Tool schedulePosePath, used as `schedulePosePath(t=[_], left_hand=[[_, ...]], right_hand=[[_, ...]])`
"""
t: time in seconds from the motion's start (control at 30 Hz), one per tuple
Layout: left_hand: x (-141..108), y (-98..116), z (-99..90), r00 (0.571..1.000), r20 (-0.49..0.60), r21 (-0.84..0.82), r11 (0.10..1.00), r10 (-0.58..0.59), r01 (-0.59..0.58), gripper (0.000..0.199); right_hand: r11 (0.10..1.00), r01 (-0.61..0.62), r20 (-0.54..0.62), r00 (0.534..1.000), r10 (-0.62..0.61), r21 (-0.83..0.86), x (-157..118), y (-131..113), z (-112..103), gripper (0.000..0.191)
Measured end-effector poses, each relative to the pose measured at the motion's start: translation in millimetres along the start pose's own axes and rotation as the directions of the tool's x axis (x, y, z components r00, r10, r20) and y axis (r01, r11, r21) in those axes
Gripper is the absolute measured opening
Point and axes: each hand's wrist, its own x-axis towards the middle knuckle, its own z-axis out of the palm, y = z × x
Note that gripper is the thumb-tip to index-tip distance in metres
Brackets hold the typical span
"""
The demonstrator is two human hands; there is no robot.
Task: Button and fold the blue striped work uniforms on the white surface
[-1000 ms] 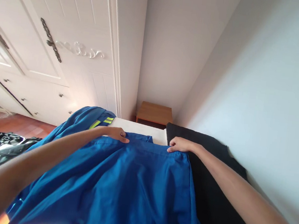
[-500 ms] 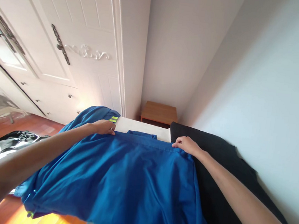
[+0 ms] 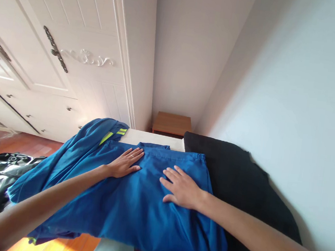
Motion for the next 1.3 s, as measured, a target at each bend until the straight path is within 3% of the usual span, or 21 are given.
schedulePosePath(t=[0.07,0.17,0.23,0.3,0.37,0.43,0.5,0.53,0.57,0.67,0.77,0.97,1.1,1.17,1.3], left_hand=[[2,-7,8.1,1.0,-0.014,-0.022,1.0,-0.012,0.012,0.069],[5,-12,9.2,0.999,-0.035,-0.062,0.998,-0.024,0.022,0.063],[6,-12,5.8,0.999,-0.026,-0.109,0.993,-0.045,0.042,0.061],[6,-11,1.0,0.997,-0.02,-0.169,0.983,-0.077,0.073,0.062],[5,-8,-4.0,0.991,-0.049,-0.221,0.969,-0.121,0.108,0.065],[1,-4,-7.4,0.98,-0.119,-0.225,0.966,-0.158,0.129,0.067],[-4,0,-7.2,0.97,-0.184,-0.165,0.978,-0.156,0.126,0.066],[-7,2,-5.5,0.97,-0.196,-0.123,0.985,-0.146,0.124,0.066],[-9,3,-2.6,0.971,-0.191,-0.083,0.988,-0.142,0.128,0.066],[-13,2,9.1,0.974,-0.139,-0.006,0.984,-0.178,0.179,0.069],[-13,-2,18.4,0.973,-0.121,0.024,0.979,-0.196,0.201,0.068],[-11,-7,19.2,0.975,-0.119,0.013,0.981,-0.19,0.192,0.065],[-11,-7,18.7,0.975,-0.104,0.014,0.98,-0.194,0.197,0.067],[-11,-7,19.5,0.975,-0.101,0.017,0.98,-0.198,0.2,0.069],[-11,-7,20.4,0.976,-0.094,0.024,0.979,-0.198,0.201,0.07]], right_hand=[[0.992,-0.13,0.048,0.99,0.13,-0.004,-21,29,11,0.06],[0.977,-0.209,0.05,0.977,0.207,0.033,-46,60,7,0.06],[0.963,-0.265,0.011,0.964,0.265,0.053,-56,59,-6,0.063],[0.927,-0.368,-0.043,0.927,0.372,0.08,-67,43,-20,0.067],[0.84,-0.522,-0.115,0.835,0.539,0.148,-84,20,-31,0.069],[0.689,-0.675,-0.171,0.67,0.722,0.265,-107,-5,-37,0.068],[0.516,-0.768,-0.146,0.501,0.853,0.38,-131,-31,-35,0.066],[0.445,-0.791,-0.101,0.446,0.889,0.42,-141,-43,-32,0.065],[0.394,-0.804,-0.043,0.42,0.907,0.446,-148,-54,-27,0.064],[0.34,-0.814,0.069,0.419,0.906,0.471,-152,-78,-15,0.049],[0.361,-0.781,0.061,0.451,0.89,0.509,-147,-82,-15,0.028],[0.36,-0.732,0.061,0.479,0.876,0.579,-167,-55,-38,0.035],[0.376,-0.741,0.073,0.494,0.866,0.557,-177,-50,-35,0.031],[0.375,-0.747,0.038,0.471,0.881,0.549,-175,-55,-31,0.032],[0.32,-0.779,-0.046,0.352,0.935,0.539,-175,-70,-28,0.047]])
